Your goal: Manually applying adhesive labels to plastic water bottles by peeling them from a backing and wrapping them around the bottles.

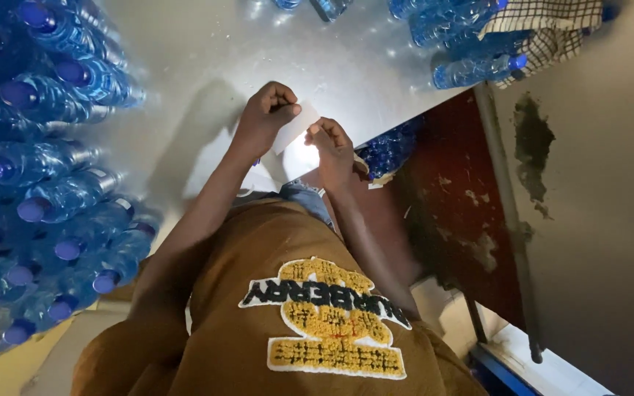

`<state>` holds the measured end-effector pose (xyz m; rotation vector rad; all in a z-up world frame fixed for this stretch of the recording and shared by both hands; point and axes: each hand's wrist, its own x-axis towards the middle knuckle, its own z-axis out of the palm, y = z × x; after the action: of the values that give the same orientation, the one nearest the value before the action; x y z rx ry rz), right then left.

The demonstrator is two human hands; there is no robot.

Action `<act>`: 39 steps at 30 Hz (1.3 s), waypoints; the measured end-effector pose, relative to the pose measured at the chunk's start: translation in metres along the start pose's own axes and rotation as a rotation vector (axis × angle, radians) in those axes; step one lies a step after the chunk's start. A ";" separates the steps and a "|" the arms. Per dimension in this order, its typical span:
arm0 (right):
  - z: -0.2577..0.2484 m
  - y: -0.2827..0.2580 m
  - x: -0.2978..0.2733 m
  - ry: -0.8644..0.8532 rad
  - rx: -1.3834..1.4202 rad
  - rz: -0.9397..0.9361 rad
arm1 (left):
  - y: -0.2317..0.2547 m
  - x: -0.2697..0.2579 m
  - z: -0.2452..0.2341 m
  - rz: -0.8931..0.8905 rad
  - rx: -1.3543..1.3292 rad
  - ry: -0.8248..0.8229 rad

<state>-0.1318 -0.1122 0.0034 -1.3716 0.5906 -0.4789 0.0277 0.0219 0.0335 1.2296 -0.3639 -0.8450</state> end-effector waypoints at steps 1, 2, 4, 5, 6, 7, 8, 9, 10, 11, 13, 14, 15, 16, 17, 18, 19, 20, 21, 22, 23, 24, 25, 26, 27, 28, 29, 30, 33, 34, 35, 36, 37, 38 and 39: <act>0.003 -0.006 -0.001 -0.001 0.002 -0.001 | -0.002 -0.001 0.002 0.001 0.002 0.000; 0.005 -0.012 -0.001 0.000 -0.019 -0.043 | -0.004 -0.001 0.005 0.031 -0.001 0.019; 0.015 -0.030 -0.003 0.004 -0.038 -0.089 | 0.001 -0.005 0.016 0.062 -0.002 0.033; 0.021 -0.042 -0.005 0.020 -0.071 -0.105 | 0.008 -0.009 0.023 0.036 0.078 -0.004; 0.028 -0.055 -0.007 0.035 -0.105 -0.120 | 0.015 -0.014 0.031 0.009 0.156 -0.041; 0.025 -0.054 -0.007 0.038 -0.105 -0.122 | 0.021 -0.018 0.036 0.011 0.157 -0.044; 0.022 -0.053 -0.007 0.042 -0.150 -0.155 | 0.028 -0.022 0.041 0.009 0.190 -0.048; 0.020 -0.052 -0.007 0.047 -0.195 -0.189 | 0.034 -0.026 0.046 0.007 0.223 -0.052; 0.017 -0.049 -0.008 0.048 -0.194 -0.188 | 0.023 -0.023 0.046 0.006 0.225 -0.052; 0.015 -0.045 -0.008 0.047 -0.159 -0.200 | 0.013 -0.020 0.047 0.017 0.106 0.005; 0.006 -0.040 -0.011 0.057 -0.127 -0.214 | -0.012 -0.013 0.047 0.026 -0.013 0.052; 0.001 -0.037 -0.010 0.116 -0.085 -0.159 | -0.025 -0.008 0.046 0.001 -0.039 0.068; -0.004 -0.035 -0.010 0.173 -0.043 -0.103 | -0.038 -0.002 0.045 -0.025 -0.066 0.085; -0.009 -0.047 -0.014 0.180 -0.041 -0.104 | -0.037 -0.002 0.042 -0.027 -0.063 0.079; -0.013 -0.059 -0.017 0.319 0.023 0.010 | -0.036 -0.001 0.040 -0.031 -0.046 0.099; -0.017 -0.071 -0.021 0.454 0.088 0.125 | -0.035 -0.002 0.037 -0.034 -0.028 0.124; -0.035 -0.076 -0.019 0.456 0.091 0.125 | -0.060 -0.003 0.037 -0.035 -0.026 0.122; -0.053 -0.081 -0.015 0.543 0.017 0.061 | -0.085 -0.003 0.036 -0.065 0.118 0.081; -0.070 -0.086 -0.011 0.629 -0.058 -0.004 | -0.110 -0.004 0.035 -0.094 0.262 0.040; -0.082 -0.089 -0.012 0.632 -0.052 -0.006 | -0.117 -0.014 0.043 -0.092 0.268 0.038; -0.093 -0.092 -0.014 0.574 -0.146 -0.051 | -0.125 -0.023 0.051 -0.090 0.417 -0.101; -0.106 -0.095 -0.018 0.519 -0.242 -0.095 | -0.133 -0.034 0.060 -0.089 0.564 -0.244; -0.109 -0.095 -0.022 0.526 -0.238 -0.096 | -0.099 -0.034 0.066 -0.088 0.568 -0.251; -0.114 -0.095 -0.026 0.356 -0.469 -0.024 | -0.066 -0.034 0.075 -0.126 0.501 -0.286; -0.119 -0.096 -0.031 0.180 -0.695 0.051 | -0.032 -0.034 0.084 -0.164 0.433 -0.321; -0.118 -0.087 -0.034 0.189 -0.692 0.048 | -0.036 -0.030 0.087 -0.161 0.437 -0.329; -0.117 -0.077 -0.038 0.106 -0.682 0.058 | -0.039 -0.025 0.089 -0.096 0.421 -0.291; -0.115 -0.067 -0.042 0.018 -0.669 0.072 | -0.043 -0.023 0.090 -0.036 0.404 -0.247; -0.089 -0.061 -0.048 0.145 -0.314 0.083 | -0.042 -0.021 0.096 -0.055 0.394 -0.243; -0.089 -0.053 -0.048 0.144 -0.309 0.081 | -0.041 -0.023 0.096 -0.053 0.399 -0.242; -0.088 -0.046 -0.048 0.115 -0.214 0.132 | -0.039 -0.026 0.096 -0.088 0.354 -0.237; -0.088 -0.039 -0.050 0.086 -0.118 0.184 | -0.038 -0.029 0.097 -0.124 0.308 -0.233; -0.080 -0.040 -0.048 0.086 -0.113 0.183 | -0.040 -0.027 0.095 -0.124 0.314 -0.233; -0.073 -0.041 -0.048 0.100 -0.183 0.103 | -0.043 -0.027 0.094 -0.124 0.287 -0.224; -0.066 -0.041 -0.047 0.114 -0.252 0.022 | -0.046 -0.026 0.093 -0.125 0.260 -0.215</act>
<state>-0.2092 -0.1381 0.0433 -1.5820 0.7791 -0.4791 -0.0682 -0.0259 0.0264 1.4162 -0.5891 -1.0657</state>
